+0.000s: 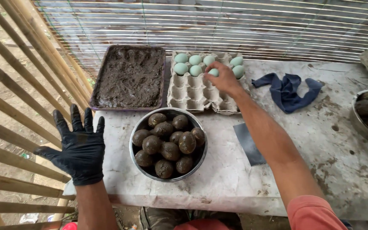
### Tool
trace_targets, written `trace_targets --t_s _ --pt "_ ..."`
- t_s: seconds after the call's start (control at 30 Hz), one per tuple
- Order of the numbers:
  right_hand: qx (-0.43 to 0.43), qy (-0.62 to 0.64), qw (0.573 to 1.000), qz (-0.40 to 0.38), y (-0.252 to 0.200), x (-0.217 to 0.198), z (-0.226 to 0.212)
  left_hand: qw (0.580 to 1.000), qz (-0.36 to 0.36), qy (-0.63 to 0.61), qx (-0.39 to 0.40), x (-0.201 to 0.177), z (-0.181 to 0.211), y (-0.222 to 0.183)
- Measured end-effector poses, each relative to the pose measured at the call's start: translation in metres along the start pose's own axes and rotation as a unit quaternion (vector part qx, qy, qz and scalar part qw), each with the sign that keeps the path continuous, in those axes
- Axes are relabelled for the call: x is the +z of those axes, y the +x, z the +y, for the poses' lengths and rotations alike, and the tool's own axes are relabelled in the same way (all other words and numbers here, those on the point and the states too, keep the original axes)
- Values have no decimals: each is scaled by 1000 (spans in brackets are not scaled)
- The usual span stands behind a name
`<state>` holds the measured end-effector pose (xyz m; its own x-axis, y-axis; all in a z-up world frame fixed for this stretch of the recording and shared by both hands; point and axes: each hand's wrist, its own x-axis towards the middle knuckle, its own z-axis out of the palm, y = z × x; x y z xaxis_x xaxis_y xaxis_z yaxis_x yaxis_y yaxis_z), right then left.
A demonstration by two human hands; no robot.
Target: Coating eggs in a mud and salt mixture and cleaning them with an abrasive pad, likely for salted egg preparation.
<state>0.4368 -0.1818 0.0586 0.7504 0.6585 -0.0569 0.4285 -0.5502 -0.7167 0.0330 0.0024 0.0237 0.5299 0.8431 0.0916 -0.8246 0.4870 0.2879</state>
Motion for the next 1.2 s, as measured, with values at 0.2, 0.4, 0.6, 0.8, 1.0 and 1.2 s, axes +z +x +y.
trace_targets --t_s 0.2,0.4,0.6,0.8,1.0,1.2 --pt "-2 449 890 -80 21 17 34 991 48 -105 70 31 -17 20" --pt "-211 314 917 -124 -89 22 -88 982 -55 -171 49 89 -42 33" --pt "-503 160 844 -95 -136 65 -163 979 -85 -183 45 78 -71 61" --pt "-543 122 831 -3 -134 83 -175 979 -60 -184 60 42 -83 79" --pt "-508 113 852 -60 -137 101 -169 921 -158 -355 2 56 -82 56" --pt "-505 70 856 -78 -137 94 -176 774 -180 -607 -2 29 -121 67"
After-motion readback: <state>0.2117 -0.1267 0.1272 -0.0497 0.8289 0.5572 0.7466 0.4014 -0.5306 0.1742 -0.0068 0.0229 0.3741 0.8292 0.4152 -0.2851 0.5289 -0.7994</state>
